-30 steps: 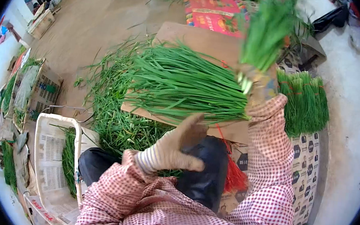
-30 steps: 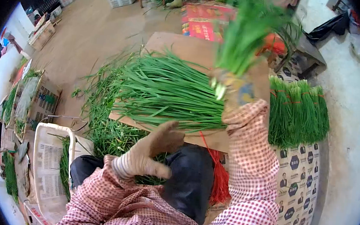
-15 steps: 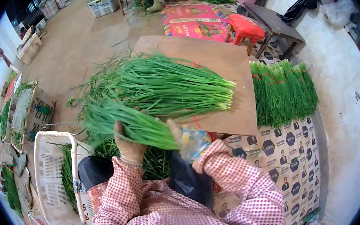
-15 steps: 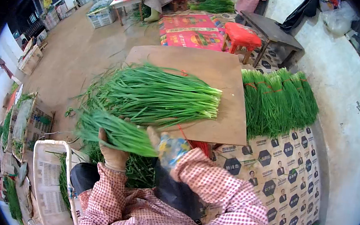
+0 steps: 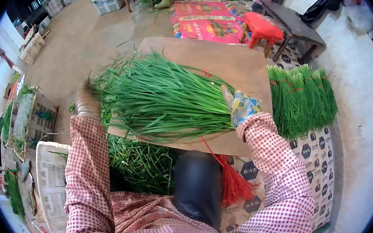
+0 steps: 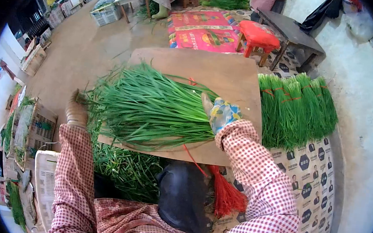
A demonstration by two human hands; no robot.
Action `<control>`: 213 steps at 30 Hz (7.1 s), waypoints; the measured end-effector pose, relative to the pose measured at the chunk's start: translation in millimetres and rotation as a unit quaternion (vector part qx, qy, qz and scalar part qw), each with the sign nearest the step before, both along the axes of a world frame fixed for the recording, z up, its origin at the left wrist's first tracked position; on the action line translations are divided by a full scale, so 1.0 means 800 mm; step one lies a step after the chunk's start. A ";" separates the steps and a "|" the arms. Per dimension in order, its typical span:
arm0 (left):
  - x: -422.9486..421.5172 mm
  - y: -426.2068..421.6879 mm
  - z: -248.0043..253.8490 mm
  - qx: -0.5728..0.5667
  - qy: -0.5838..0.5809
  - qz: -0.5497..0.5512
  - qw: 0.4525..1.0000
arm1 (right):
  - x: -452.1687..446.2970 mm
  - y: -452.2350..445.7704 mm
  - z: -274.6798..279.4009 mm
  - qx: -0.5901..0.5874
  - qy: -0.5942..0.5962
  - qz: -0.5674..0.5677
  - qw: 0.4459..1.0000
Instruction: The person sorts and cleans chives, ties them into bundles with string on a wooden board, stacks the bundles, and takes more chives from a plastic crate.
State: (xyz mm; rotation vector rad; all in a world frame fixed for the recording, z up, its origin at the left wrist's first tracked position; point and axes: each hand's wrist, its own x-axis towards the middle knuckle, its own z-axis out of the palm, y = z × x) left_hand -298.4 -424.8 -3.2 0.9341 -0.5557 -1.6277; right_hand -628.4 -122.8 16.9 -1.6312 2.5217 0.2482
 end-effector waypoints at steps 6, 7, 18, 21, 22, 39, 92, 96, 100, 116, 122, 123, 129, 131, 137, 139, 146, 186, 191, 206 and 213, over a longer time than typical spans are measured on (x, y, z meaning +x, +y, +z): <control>-0.147 0.189 0.059 -0.594 -0.439 -0.273 0.617 | -0.008 -0.013 0.029 0.024 -0.084 -0.049 0.995; -0.182 0.223 0.058 -0.655 -0.451 -0.308 0.522 | 0.005 -0.012 0.054 0.041 -0.089 -0.057 0.994; -0.227 0.234 -0.035 -0.555 -0.633 -0.278 0.463 | -0.025 0.018 -0.045 -0.110 0.020 0.138 0.984; -0.229 0.240 -0.039 -0.556 -0.650 -0.262 0.447 | -0.046 0.025 -0.042 -0.155 -0.076 0.174 0.969; -0.227 0.241 -0.040 -0.559 -0.652 -0.257 0.442 | -0.048 0.035 -0.025 -0.153 -0.076 0.175 0.970; -0.222 0.252 -0.052 -0.574 -0.645 -0.231 0.448 | -0.039 -0.060 0.011 -0.050 -0.300 0.028 0.952; -0.215 0.239 -0.079 -0.665 -0.520 -0.169 0.509 | -0.055 -0.056 -0.003 -0.290 -0.260 -0.103 0.915; -0.215 0.238 -0.069 -0.648 -0.546 -0.194 0.494 | -0.067 0.010 0.056 -0.393 -0.411 -0.115 0.815; -0.215 0.241 -0.061 -0.641 -0.560 -0.202 0.484 | -0.070 0.032 0.063 -0.450 -0.443 -0.113 0.767; -0.218 0.247 -0.030 -0.583 -0.646 -0.286 0.401 | -0.269 0.184 0.159 -0.777 -0.347 -0.286 0.440; -0.219 0.248 0.005 -0.570 -0.664 -0.319 0.364 | -0.132 0.050 0.065 -0.454 -0.113 -0.107 0.877; -0.221 0.246 0.007 -0.579 -0.665 -0.311 0.353 | -0.099 0.043 0.044 -0.415 -0.088 -0.063 0.903; -0.247 0.242 0.019 -0.592 -0.662 -0.350 0.298 | -0.035 0.019 -0.075 -0.286 -0.091 -0.067 0.952; -0.251 0.239 0.021 -0.603 -0.648 -0.371 0.281 | -0.040 0.017 -0.080 -0.251 -0.132 -0.083 0.955; -0.259 0.227 0.014 -0.575 -0.637 -0.402 0.319 | -0.060 0.068 -0.085 -0.574 -0.400 -0.019 0.714; -0.261 0.223 0.011 -0.571 -0.629 -0.413 0.327 | -0.031 0.106 -0.075 -0.517 -0.221 0.001 0.827; -0.262 0.220 0.004 -0.579 -0.617 -0.409 0.343 | -0.001 0.099 -0.113 -0.425 -0.017 0.065 0.903; -0.239 0.237 0.004 -0.587 -0.639 -0.396 0.301 | -0.021 0.119 -0.001 -0.241 -0.127 -0.046 0.961; -0.245 0.233 0.016 -0.574 -0.644 -0.415 0.289 | -0.002 0.126 -0.093 -0.267 -0.170 -0.066 0.946; -0.249 0.223 0.011 -0.587 -0.612 -0.430 0.310 | -0.050 0.120 -0.140 -0.360 -0.234 -0.036 0.902; -0.248 0.226 0.008 -0.588 -0.614 -0.417 0.319 | -0.003 0.113 -0.131 -0.332 -0.211 -0.053 0.918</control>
